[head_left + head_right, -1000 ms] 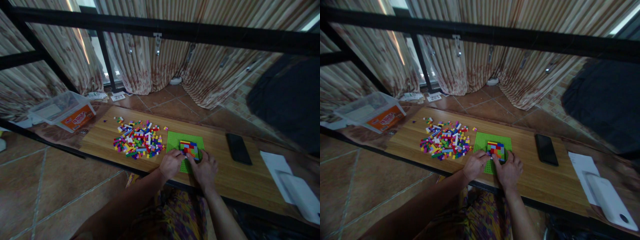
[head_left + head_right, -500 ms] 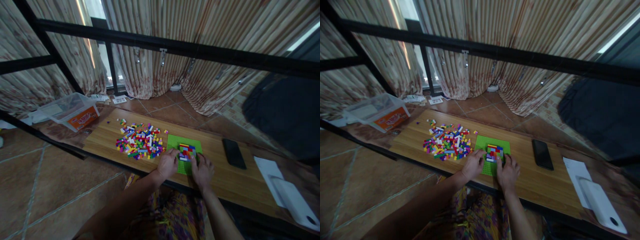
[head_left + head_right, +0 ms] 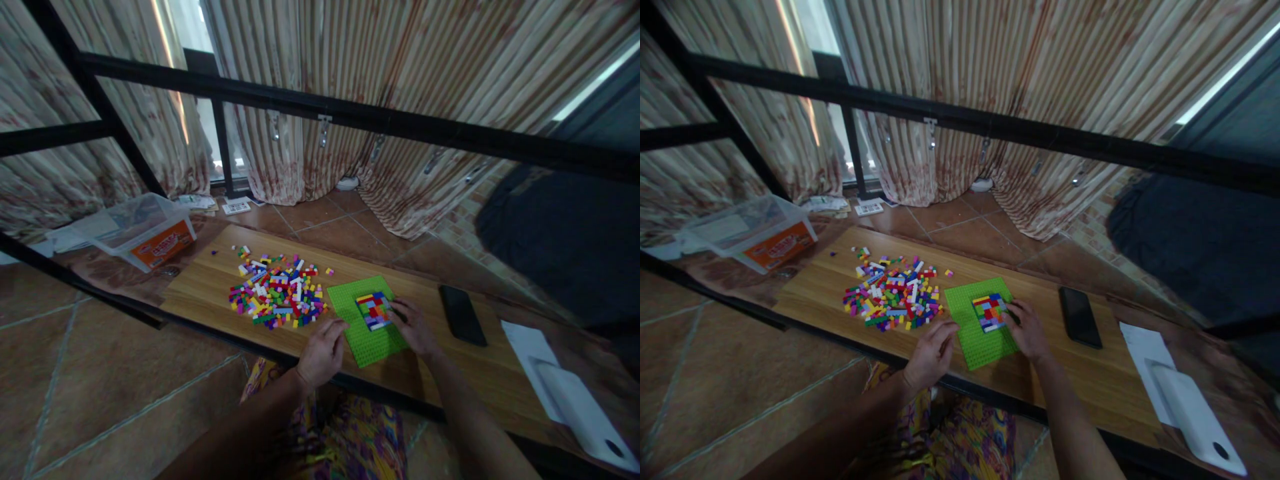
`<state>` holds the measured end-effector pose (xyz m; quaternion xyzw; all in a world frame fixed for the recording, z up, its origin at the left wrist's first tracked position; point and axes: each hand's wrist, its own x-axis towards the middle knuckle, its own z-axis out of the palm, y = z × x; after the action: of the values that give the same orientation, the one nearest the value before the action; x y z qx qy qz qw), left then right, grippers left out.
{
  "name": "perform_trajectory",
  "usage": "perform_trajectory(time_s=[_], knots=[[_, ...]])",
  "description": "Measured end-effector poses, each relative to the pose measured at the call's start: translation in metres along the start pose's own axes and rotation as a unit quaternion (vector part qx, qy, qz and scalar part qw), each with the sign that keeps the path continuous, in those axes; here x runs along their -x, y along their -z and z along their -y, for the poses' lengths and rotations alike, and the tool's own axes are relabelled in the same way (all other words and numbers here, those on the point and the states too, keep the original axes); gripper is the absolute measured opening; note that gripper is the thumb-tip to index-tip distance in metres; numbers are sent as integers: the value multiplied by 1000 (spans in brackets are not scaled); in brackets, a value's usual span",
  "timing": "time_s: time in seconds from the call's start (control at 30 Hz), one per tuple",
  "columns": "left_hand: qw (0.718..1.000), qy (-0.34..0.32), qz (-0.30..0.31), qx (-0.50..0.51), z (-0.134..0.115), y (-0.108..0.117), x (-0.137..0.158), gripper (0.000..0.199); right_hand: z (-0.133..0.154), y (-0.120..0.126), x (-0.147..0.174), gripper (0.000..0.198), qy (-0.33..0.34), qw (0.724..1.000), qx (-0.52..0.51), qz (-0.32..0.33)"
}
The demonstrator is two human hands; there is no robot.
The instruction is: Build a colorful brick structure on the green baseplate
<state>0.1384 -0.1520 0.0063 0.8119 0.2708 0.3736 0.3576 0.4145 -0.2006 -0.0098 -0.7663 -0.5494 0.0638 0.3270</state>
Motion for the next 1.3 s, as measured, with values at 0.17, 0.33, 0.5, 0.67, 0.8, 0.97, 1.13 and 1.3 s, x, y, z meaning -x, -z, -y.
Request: perform_trajectory(time_s=[0.17,0.33,0.5,0.67,0.8,0.97,1.13,1.3], knots=[[1000,-3,2,-2,2,-2,1,36,3,-6,-17,44,-16,998,-58,12],[1000,-2,-21,-5,3,-2,0,34,22,-21,-9,49,-42,996,-46,-66],[999,6,-38,-8,0,2,-1,33,38,-26,3,58,-40,992,8,-117],[998,25,-53,-32,5,15,11,32,41,-24,3,62,-37,992,3,-123],[994,34,-73,-76,15,35,25,31,40,-24,3,60,-33,991,3,-131],[986,41,-109,-121,31,63,28,25,40,-24,3,61,-27,991,20,-130],[984,35,-123,-125,41,77,25,24,37,-24,4,61,-30,991,24,-132],[990,0,-106,-92,32,80,25,23,31,-26,5,60,-23,990,34,-134]])
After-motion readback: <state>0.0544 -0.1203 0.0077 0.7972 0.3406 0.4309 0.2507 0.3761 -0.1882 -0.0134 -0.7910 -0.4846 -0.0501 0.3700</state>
